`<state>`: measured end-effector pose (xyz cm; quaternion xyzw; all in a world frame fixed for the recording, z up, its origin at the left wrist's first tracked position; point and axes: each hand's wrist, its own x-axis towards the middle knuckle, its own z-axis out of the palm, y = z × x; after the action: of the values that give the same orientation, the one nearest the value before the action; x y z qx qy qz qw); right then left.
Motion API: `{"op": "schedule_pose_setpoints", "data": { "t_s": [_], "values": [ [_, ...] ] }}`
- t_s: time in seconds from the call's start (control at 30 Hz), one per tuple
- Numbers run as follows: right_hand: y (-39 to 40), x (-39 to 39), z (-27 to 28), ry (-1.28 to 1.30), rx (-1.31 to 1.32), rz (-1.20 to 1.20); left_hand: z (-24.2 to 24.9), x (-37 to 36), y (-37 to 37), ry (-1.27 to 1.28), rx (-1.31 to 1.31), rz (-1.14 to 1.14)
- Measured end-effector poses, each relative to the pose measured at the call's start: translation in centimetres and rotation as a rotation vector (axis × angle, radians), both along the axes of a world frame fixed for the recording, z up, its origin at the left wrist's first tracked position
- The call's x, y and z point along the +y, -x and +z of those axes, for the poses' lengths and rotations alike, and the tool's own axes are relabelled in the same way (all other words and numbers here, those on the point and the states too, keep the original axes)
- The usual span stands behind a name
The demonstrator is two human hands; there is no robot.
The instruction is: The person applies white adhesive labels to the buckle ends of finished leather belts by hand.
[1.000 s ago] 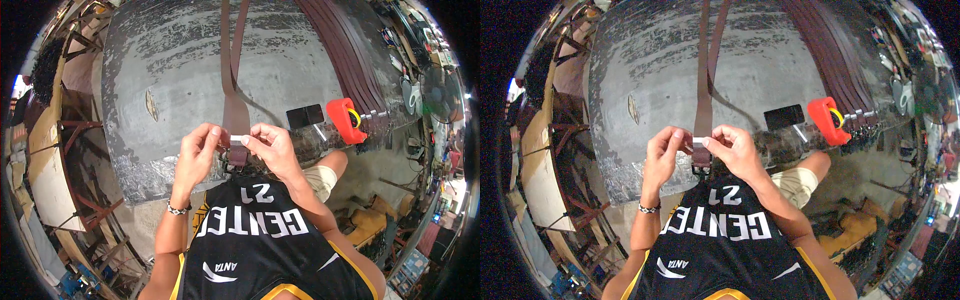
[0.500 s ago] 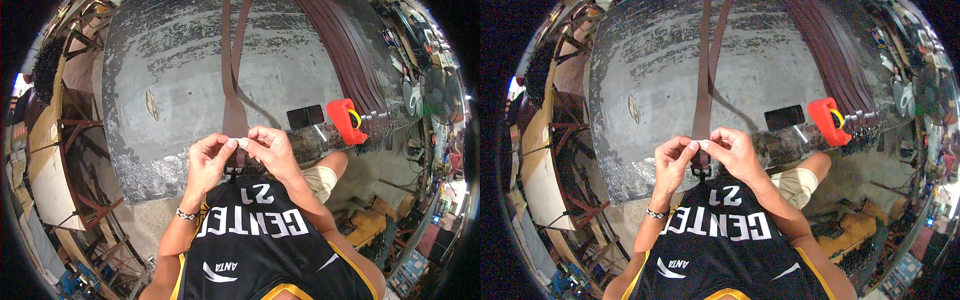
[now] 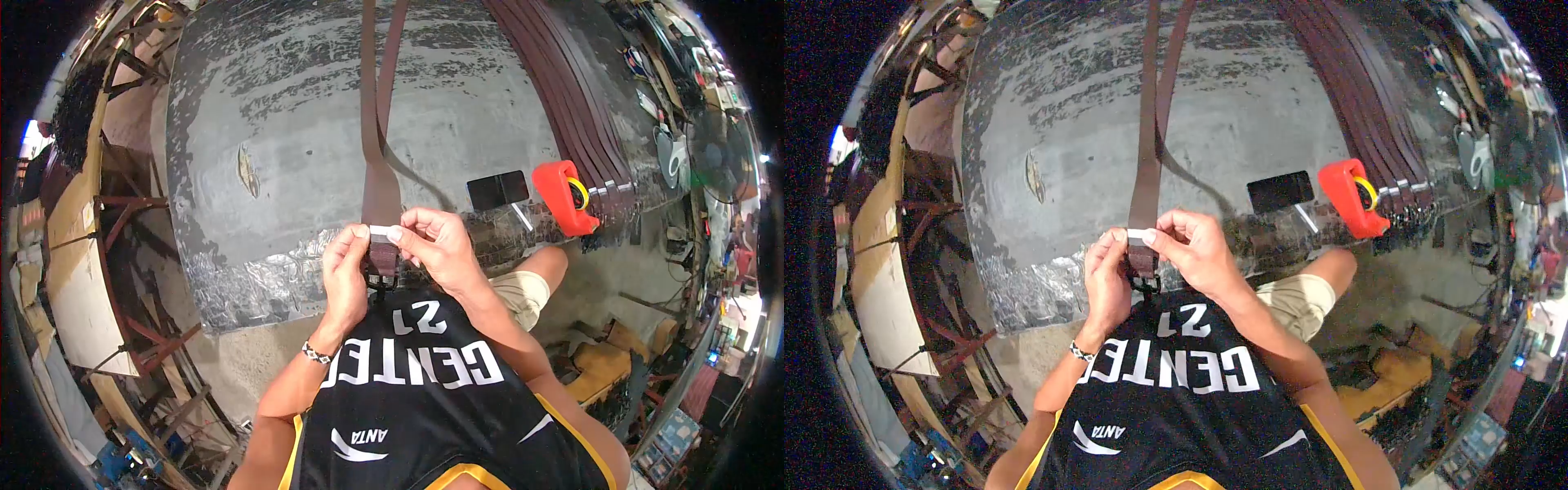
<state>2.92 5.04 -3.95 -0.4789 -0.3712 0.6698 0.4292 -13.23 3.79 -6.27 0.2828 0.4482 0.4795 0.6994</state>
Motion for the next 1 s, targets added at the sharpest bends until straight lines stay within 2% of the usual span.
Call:
{"op": "schedule_pose_setpoints", "data": {
  "t_s": [0.1,0.2,0.4,0.5,0.6,0.73,1.0],
  "values": [
    [0.1,-0.1,-0.3,-0.004,0.003,0.002,-0.6,0.0,-0.3,-0.003,-0.003,0.042],
    [0.2,-0.2,-0.1,-0.007,0.003,-0.002,0.7,0.2,-0.5,0.163,-0.092,0.052],
    [0.1,-0.5,-0.1,0.025,0.021,-0.014,2.0,1.2,0.3,0.311,-0.140,-0.160],
    [-0.3,-0.4,-0.4,0.039,0.018,-0.038,0.6,1.3,0.6,0.163,0.000,-0.110],
    [-0.8,-0.1,-0.1,0.026,-0.011,-0.041,0.4,1.2,0.7,-0.103,0.156,0.001],
    [-1.3,0.2,0.6,0.020,-0.044,-0.016,2.0,0.9,0.4,-0.227,0.319,-0.052],
    [-1.0,0.2,0.7,-0.032,-0.028,0.014,1.4,0.8,0.0,-0.164,0.202,-0.098]
  ]
}}
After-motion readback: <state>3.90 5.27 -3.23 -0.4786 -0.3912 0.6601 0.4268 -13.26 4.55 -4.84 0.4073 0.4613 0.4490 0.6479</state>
